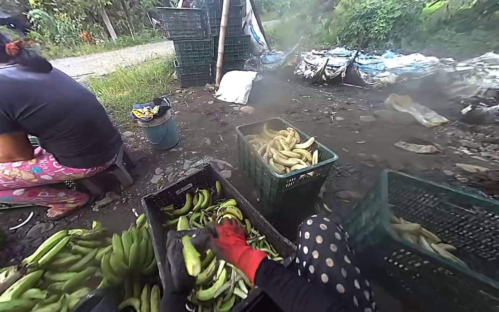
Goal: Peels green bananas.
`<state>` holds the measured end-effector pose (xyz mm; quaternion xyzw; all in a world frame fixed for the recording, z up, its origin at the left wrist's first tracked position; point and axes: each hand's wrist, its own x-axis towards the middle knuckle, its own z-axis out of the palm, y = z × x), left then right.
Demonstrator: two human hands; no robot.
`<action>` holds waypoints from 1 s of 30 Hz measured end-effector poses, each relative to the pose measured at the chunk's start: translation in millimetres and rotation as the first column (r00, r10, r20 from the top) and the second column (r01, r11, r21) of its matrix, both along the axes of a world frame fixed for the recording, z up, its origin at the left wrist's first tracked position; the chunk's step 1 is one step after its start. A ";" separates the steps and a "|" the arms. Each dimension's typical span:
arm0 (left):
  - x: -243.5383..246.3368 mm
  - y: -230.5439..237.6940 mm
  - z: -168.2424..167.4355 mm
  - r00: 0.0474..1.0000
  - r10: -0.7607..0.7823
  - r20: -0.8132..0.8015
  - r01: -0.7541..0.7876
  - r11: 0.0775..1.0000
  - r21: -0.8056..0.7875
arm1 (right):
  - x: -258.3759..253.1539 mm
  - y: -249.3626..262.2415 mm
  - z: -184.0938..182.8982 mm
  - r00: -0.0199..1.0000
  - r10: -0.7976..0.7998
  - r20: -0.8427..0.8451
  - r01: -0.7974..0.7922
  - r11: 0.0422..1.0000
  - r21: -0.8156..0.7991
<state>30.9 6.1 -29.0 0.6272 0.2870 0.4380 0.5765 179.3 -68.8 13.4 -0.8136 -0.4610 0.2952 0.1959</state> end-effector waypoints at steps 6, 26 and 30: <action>12.1 -17.7 17.4 0.987 -0.134 -0.086 0.107 0.958 -0.266 | 68.0 39.1 3.7 0.989 -0.140 -0.051 0.143 0.988 0.056; 13.4 13.0 5.2 0.971 0.203 -0.125 -0.226 0.951 -0.210 | 30.8 13.8 4.9 0.959 0.227 0.169 -0.228 0.974 -0.017; 27.2 -7.0 9.8 0.997 -0.071 0.014 0.068 0.864 -0.499 | 49.0 40.4 -9.7 0.989 0.027 0.147 -0.027 1.000 -0.002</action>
